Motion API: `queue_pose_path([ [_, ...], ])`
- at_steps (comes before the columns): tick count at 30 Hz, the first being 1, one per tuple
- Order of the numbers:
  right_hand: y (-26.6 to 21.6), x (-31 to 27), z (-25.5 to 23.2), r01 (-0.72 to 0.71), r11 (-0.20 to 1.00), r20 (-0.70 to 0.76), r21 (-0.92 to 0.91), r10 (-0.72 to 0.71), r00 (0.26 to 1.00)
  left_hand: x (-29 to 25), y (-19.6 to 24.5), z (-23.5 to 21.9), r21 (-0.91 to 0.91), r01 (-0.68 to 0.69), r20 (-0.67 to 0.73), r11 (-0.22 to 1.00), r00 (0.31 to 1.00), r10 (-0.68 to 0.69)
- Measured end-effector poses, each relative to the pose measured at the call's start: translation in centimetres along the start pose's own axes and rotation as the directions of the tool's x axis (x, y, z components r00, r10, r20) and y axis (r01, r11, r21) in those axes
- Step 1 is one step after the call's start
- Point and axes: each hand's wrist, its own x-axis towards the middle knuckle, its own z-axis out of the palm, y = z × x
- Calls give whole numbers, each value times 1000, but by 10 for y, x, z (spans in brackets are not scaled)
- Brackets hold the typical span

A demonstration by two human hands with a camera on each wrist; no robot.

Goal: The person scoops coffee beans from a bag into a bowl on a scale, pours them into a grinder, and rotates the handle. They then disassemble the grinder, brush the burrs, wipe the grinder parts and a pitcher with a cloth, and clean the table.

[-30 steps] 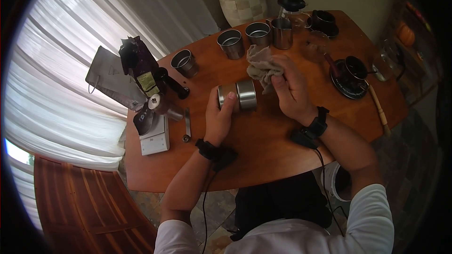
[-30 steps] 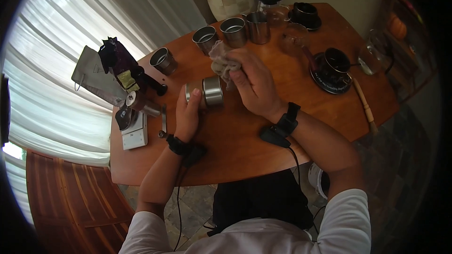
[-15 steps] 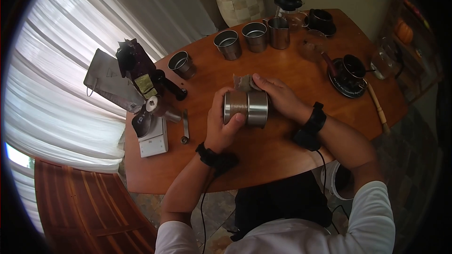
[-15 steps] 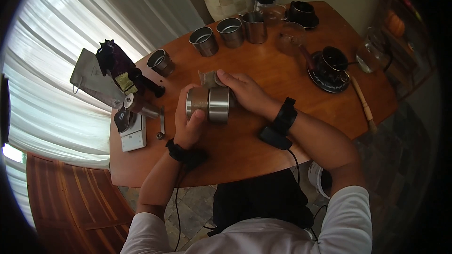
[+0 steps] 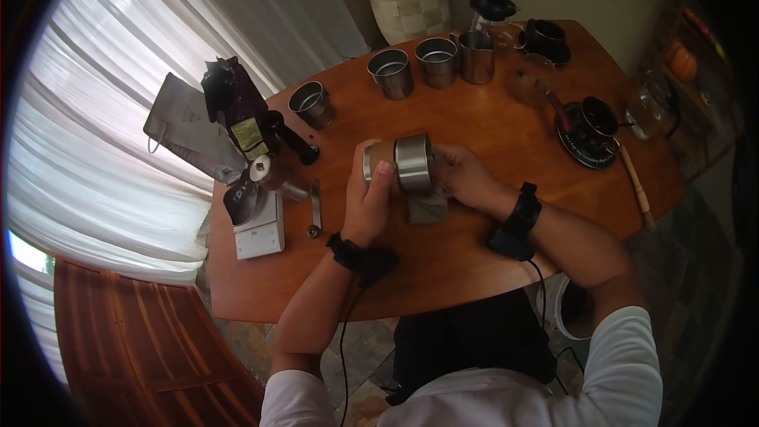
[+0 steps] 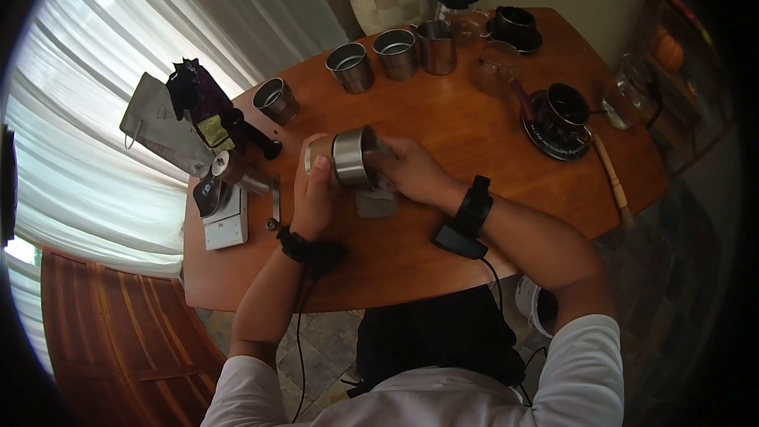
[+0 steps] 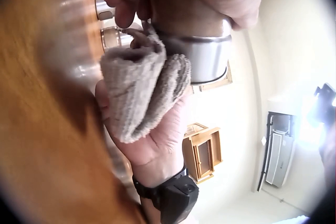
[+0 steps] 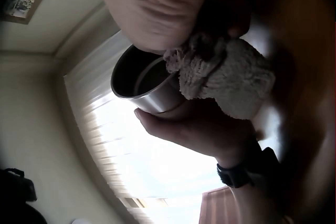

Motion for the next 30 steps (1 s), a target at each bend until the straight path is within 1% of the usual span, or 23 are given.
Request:
queue_pose_path([
  [1, -1, -1, 0, 72, 994, -36, -87, -75, 997, 2, -7, -1, -81, 78, 18, 994, 997, -77],
  [2, -4, -3, -2, 72, 994, -37, -86, -75, 996, 3, -11, -1, -161, 158, 43, 974, 987, -152],
  [3, -15, -6, -3, 310, 859, -54, -408, -362, 931, 5, -11, -3, -162, 158, 44, 974, 987, -153],
  [4, -23, -7, -4, 462, 572, 27, -678, -609, 793, 7, -9, -8, -184, 332, 200, 925, 934, -296],
  [5, -27, -7, -8, 462, 573, 27, -678, -608, 794, 8, -8, -10, -178, 497, 351, 849, 838, -417],
  [7, -33, -6, -15, 546, 319, 194, -775, -702, 686, 7, 2, -4, -170, 511, 328, 843, 836, -440],
  [8, -33, -5, -15, 546, 319, 195, -775, -701, 686, 6, 4, -2, -160, 526, 308, 836, 831, -464],
  [10, -31, -4, -15, 561, 237, 209, -793, -759, 616, 5, -5, -6, -202, 525, 355, 827, 826, -438],
  [11, -33, -5, -14, 562, 235, 211, -793, -760, 615, 5, -8, -8, -244, 523, 399, 817, 822, -407],
  [12, -34, -8, -13, 545, 296, 153, -784, -759, 633, 4, -2, -4, -244, 522, 398, 817, 822, -406],
  [13, -34, -10, -12, 526, 357, 95, -772, -753, 651, 2, 9, 4, -395, 486, 354, 780, 864, -359],
  [14, -34, -11, -11, 527, 356, 95, -772, -754, 650, 1, 15, 8, -535, 434, 301, 725, 900, -317],
  [15, -32, -11, -11, 509, 393, 40, -766, -761, 647, -1, 12, 7, -534, 433, 301, 726, 900, -315],
  [16, -31, -11, -11, 492, 429, -16, -758, -766, 643, -3, 7, 5, -476, 425, 343, 770, 896, -282],
  [18, -31, -10, -12, 477, 435, -9, -763, -746, 665, -3, 0, 3, -417, 408, 386, 812, 888, -249],
  [21, -29, -9, -13, 469, 426, 32, -774, -713, 700, 1, -6, 3, -475, 434, 351, 766, 891, -287],
  [23, -26, -7, -15, 477, 413, 65, -776, -700, 711, 4, -9, 3, -590, 313, 197, 744, 950, -243],
  [25, -25, -5, -19, 447, 436, 156, -781, -557, 816, 7, -5, -3, -578, 294, 177, 761, 956, -234],
  [26, -25, -4, -19, 448, 436, 156, -781, -557, 815, 8, -4, -5, -566, 274, 159, 777, 962, -223],
  [27, -25, -4, -18, 438, 506, 99, -743, -564, 819, 10, -2, -5, -533, 240, 104, 811, 970, -218],
  [28, -26, -3, -18, 429, 571, 42, -700, -566, 823, 9, 0, -4, -534, 239, 102, 811, 970, -219],
  [29, -27, -3, -18, 429, 571, 44, -700, -565, 824, 8, 4, -1, -451, 143, 61, 881, 990, -130],
  [30, -28, -2, -18, 359, 707, -26, -609, -470, 882, 8, 10, 2, -359, 42, 30, 932, 999, -34],
])
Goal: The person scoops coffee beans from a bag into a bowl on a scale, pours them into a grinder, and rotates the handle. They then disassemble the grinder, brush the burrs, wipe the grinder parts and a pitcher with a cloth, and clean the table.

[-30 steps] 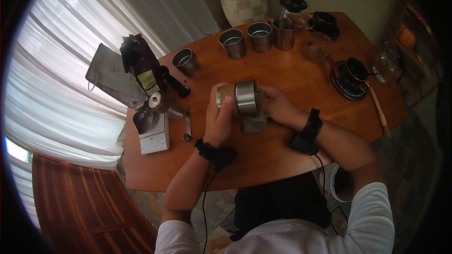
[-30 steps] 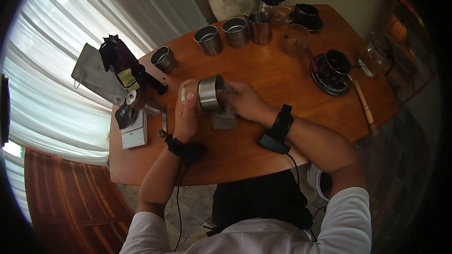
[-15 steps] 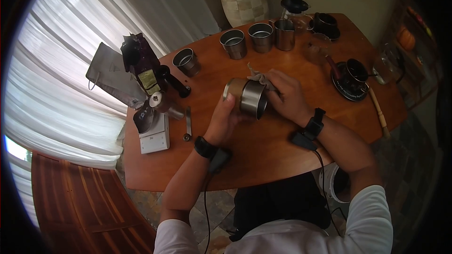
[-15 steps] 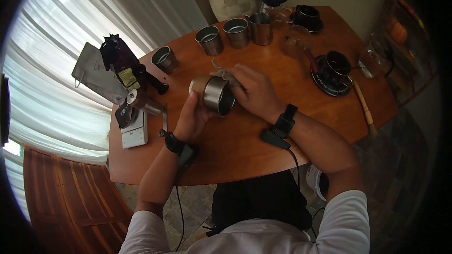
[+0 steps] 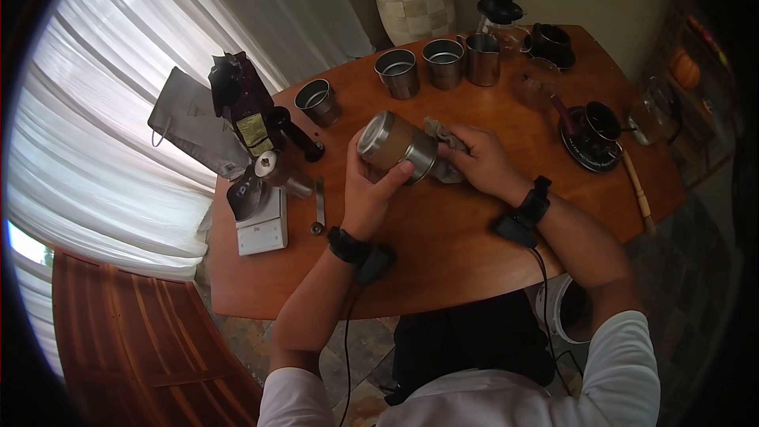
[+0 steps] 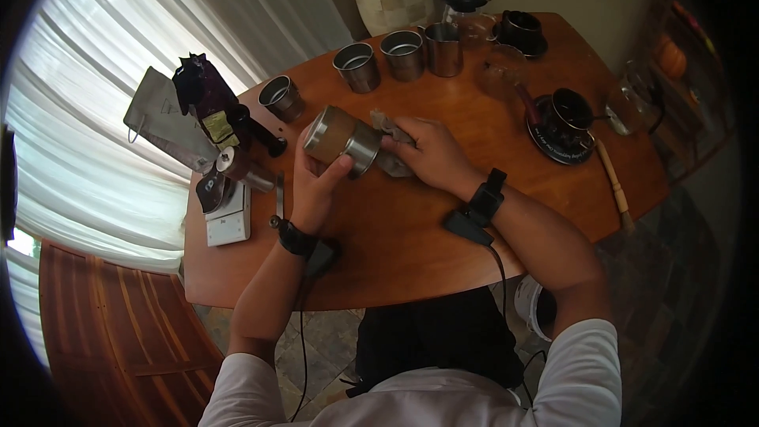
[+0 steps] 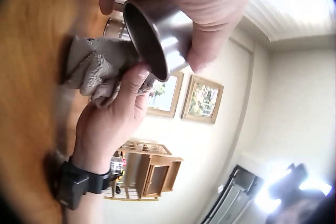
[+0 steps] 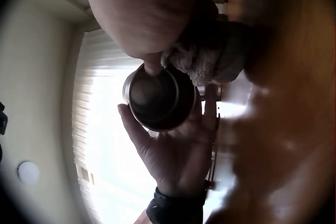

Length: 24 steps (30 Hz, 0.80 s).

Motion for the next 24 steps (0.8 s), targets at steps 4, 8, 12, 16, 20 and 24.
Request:
queue_pose_path([
  [4, 5, 0, 1, -148, 975, 36, 165, 144, 989, -2, 6, 6, -2, -67, 18, 998, 998, 67],
  [8, 4, -1, -1, -59, 997, 60, 56, 55, 997, -4, 5, 1, 93, -58, 7, 994, 998, 57],
  [12, 13, 2, 1, -203, 932, -25, 299, 221, 975, -4, 11, -9, 131, 65, 68, 989, 995, -75],
  [16, 10, 6, 3, -103, 877, -270, 468, 253, 929, -5, 8, -1, 238, 21, 140, 971, 989, -56],
  [20, -4, -3, -1, -152, 947, -36, 282, 169, 985, -8, 6, 9, 414, -39, 140, 909, 990, -21],
  [24, -5, -4, 6, -6, 961, 65, 278, -12, 998, -4, -2, 5, 460, -79, 118, 884, 993, 27],
])
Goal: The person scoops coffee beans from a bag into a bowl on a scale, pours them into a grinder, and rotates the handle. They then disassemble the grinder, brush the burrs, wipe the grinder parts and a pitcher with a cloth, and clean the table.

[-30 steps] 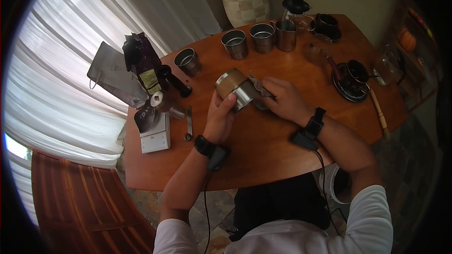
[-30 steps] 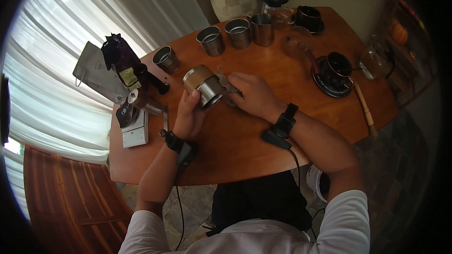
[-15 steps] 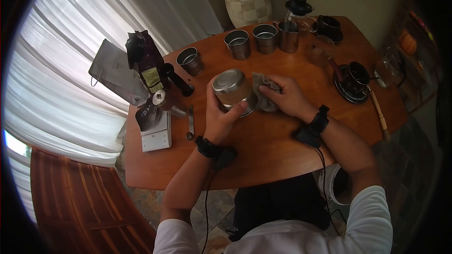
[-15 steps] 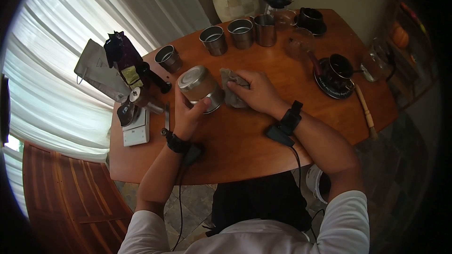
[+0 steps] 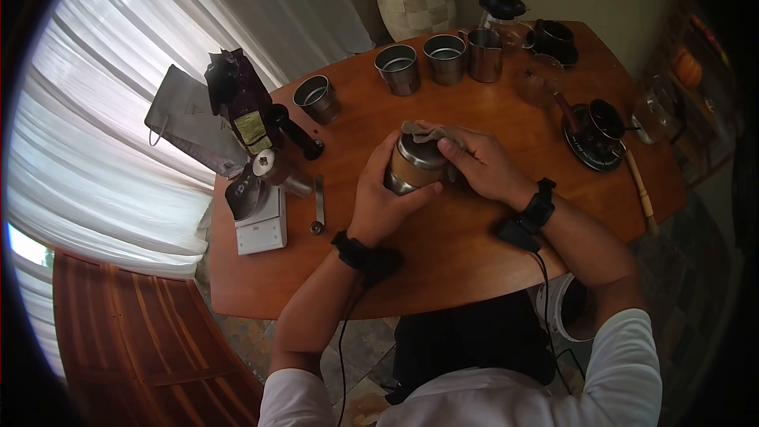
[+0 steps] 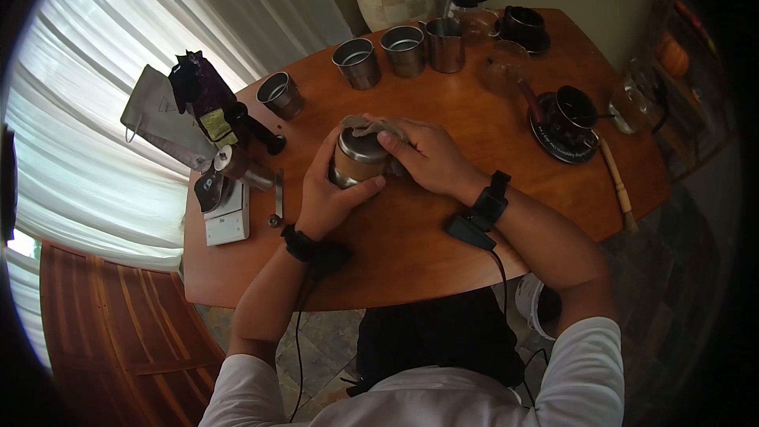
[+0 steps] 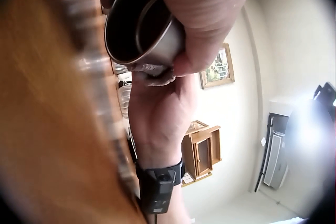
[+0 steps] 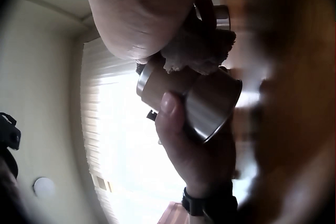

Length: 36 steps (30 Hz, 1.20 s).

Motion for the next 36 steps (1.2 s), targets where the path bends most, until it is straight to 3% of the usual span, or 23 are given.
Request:
queue_pose_path([
  [2, -6, 2, -3, 46, 996, 20, -72, -44, 999, 1, -4, 2, 35, -22, -11, 999, 1000, 22],
  [4, -12, 0, -2, 198, 940, 74, -276, -185, 980, -1, -6, 1, 71, -38, -21, 997, 999, 39],
  [7, -21, -3, 3, 295, 914, 151, -279, -261, 953, -2, -6, 0, 83, 31, -17, 996, 999, -30],
  [10, -26, -4, 3, 360, 877, 196, -317, -311, 930, 0, -5, 1, -41, 35, -21, 999, 999, -36],
  [11, -26, -3, 3, 359, 878, 194, -317, -310, 931, -2, -8, 1, 0, 56, -13, 998, 998, -56],
  [13, -21, 0, 5, 225, 921, 121, -317, -196, 973, -3, -6, 1, 40, 75, -7, 996, 997, -75],
  [14, -18, -1, 6, 224, 921, 119, -319, -196, 973, -3, -4, 0, 110, 31, -33, 993, 999, -28],
  [16, -16, -1, 6, 92, 987, 53, -134, -85, 995, -1, -1, 1, 180, -13, -53, 984, 998, 23],
  [17, -18, -2, 6, 93, 987, 48, -134, -87, 995, 1, -1, 0, 173, -43, -79, 984, 995, 58],
  [19, -26, -4, 7, 265, 894, 144, -361, -228, 963, 2, -5, -1, 170, -71, -96, 983, 991, 88],
  [22, -22, -3, 7, 369, 853, 247, -369, -293, 924, 0, -11, -1, 125, -48, -137, 991, 988, 65],
  [25, -16, 0, 2, 340, 878, 257, -337, -262, 930, -2, -1, 2, 51, 49, -44, 997, 998, -47],
  [27, -12, 1, 2, 280, 919, 226, -279, -221, 949, 0, 5, 6, 322, -165, 30, 932, 986, 164],
  [31, -14, 1, 4, 111, 972, 186, -209, -72, 980, 0, 7, 2, 318, -117, 15, 941, 993, 118],
  [33, -13, -1, 6, 138, 956, 179, -257, -93, 979, 0, 8, -1, 190, 102, -57, 976, 994, -93],
  [36, -15, -2, 7, 223, 914, 196, -339, -163, 967, 1, 2, -1, 193, 5, -91, 981, 996, 13],
])
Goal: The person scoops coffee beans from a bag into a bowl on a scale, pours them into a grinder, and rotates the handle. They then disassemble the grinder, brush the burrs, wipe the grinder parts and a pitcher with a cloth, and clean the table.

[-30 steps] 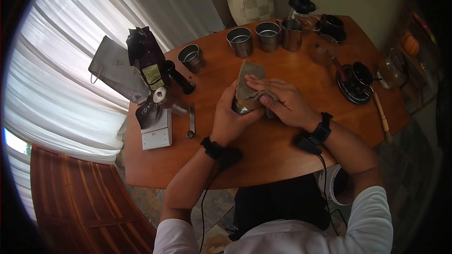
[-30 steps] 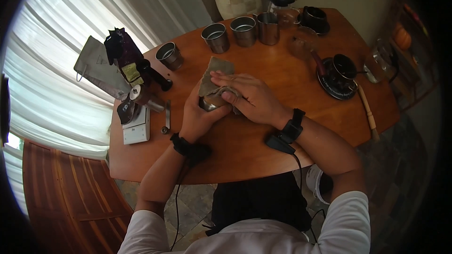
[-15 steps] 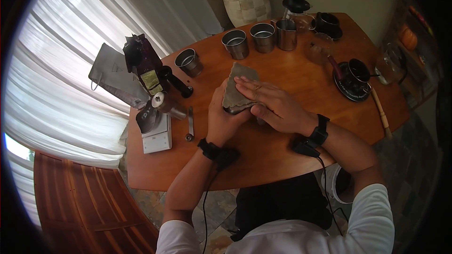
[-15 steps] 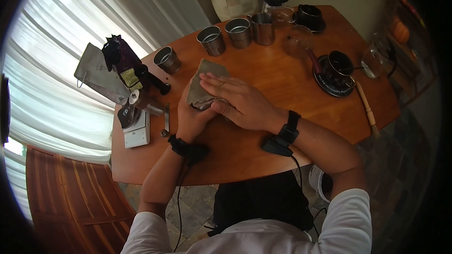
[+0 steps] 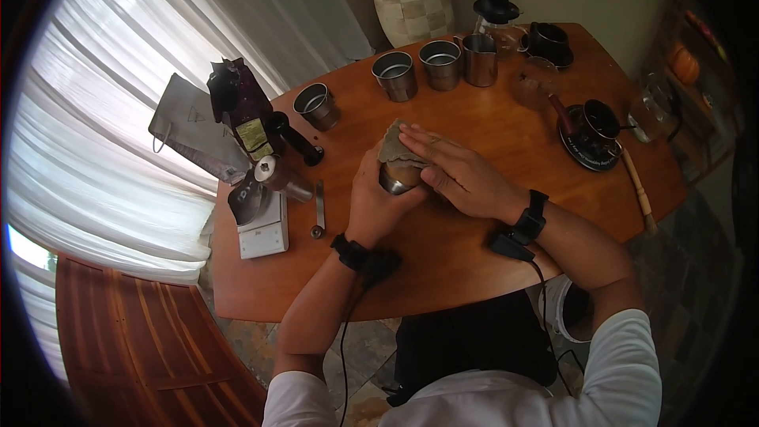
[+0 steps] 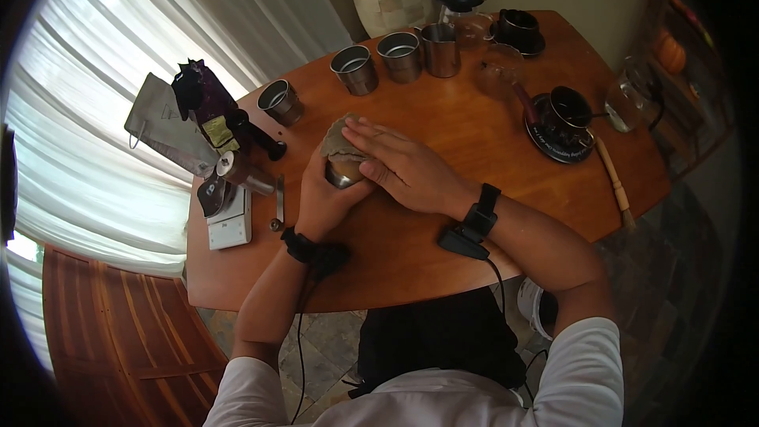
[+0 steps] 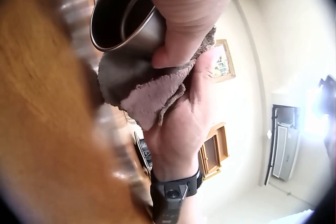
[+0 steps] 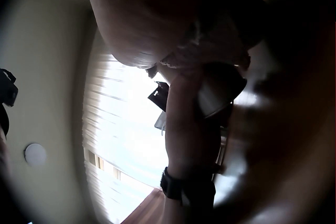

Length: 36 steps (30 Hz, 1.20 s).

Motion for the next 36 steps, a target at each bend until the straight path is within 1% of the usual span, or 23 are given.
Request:
queue_pose_path([
  [1, -1, 0, 0, 49, 998, 4, -45, -49, 999, 0, -5, 1, -1, 0, -5, 1000, 1000, 0],
  [2, -3, 0, 0, 51, 998, 7, -45, -51, 999, 0, -11, 2, -63, 20, 15, 998, 1000, -19],
  [3, -4, 0, 1, 137, 979, 36, -153, -133, 990, 0, -14, 2, -124, 41, 37, 991, 999, -36],
  [4, -4, 0, 2, 220, 941, 71, -256, -209, 975, 0, -17, 1, -125, 43, 37, 991, 999, -38],
  [6, -4, -1, 5, 207, 949, 61, -239, -198, 978, 1, -16, 0, -46, 27, 64, 999, 998, -24],
  [7, -4, -1, 6, 199, 954, 54, -224, -192, 980, 1, -12, 0, -47, 27, 68, 999, 997, -24],
  [9, -7, 0, 6, 203, 949, 60, -241, -194, 979, 0, -2, 2, 88, 40, 59, 995, 997, -45],
  [10, -8, 0, 6, 207, 945, 67, -255, -196, 978, -2, 0, 5, 88, 38, 57, 995, 997, -43],
  [12, -11, 1, 6, 177, 947, 52, -268, -169, 984, -6, 4, 11, 227, -125, 75, 966, 991, 110],
  [14, -10, 1, 6, 146, 949, 39, -278, -141, 989, -7, 9, 11, 258, -133, 98, 957, 989, 111],
  [16, -6, 2, 7, 7, 1000, -51, -20, -8, 999, -8, 11, 11, 291, -144, 125, 946, 986, 112],
  [17, -5, 2, 4, 6, 1000, -54, -21, -7, 999, -8, 10, 11, 322, -172, 130, 931, 982, 136],
  [19, -8, 4, -5, -215, 941, 31, 261, 215, 976, -10, 11, 11, 350, -203, 141, 915, 977, 163],
  [20, -6, 3, -5, -215, 942, 28, 259, 215, 976, -10, 12, 11, 350, -185, 122, 918, 981, 151],
  [21, -1, 2, -4, -356, 867, 53, 349, 361, 931, -9, 13, 11, 351, -166, 102, 921, 985, 139],
  [22, 4, 0, -2, -483, 761, 93, 432, 496, 864, -7, 15, 9, 351, -170, 105, 921, 984, 142],
  [24, 19, -3, 9, -462, 759, 80, 459, 482, 872, -1, 19, 2, 329, -188, 51, 926, 982, 181],
  [26, 28, -5, 13, -440, 758, 73, 481, 466, 882, -1, 15, -1, 320, -196, 68, 927, 981, 184],
  [28, 23, -3, 13, -309, 848, -134, 432, 399, 907, -1, 15, -3, 319, -191, 60, 928, 982, 181],
  [29, 23, -4, 11, -313, 847, -132, 430, 402, 906, -1, 14, -3, 315, -189, 60, 930, 982, 179],
  [31, 27, -3, 3, -388, 841, -90, 376, 450, 888, 0, 13, -4, 307, -242, 63, 921, 970, 234],
  [35, 14, -2, 3, -391, 835, -76, 387, 451, 889, -1, 15, -5, 260, -208, 79, 943, 978, 194],
  [36, 6, -1, 5, -284, 900, -157, 330, 349, 924, -2, 17, -5, 211, -180, 104, 961, 981, 161],
])
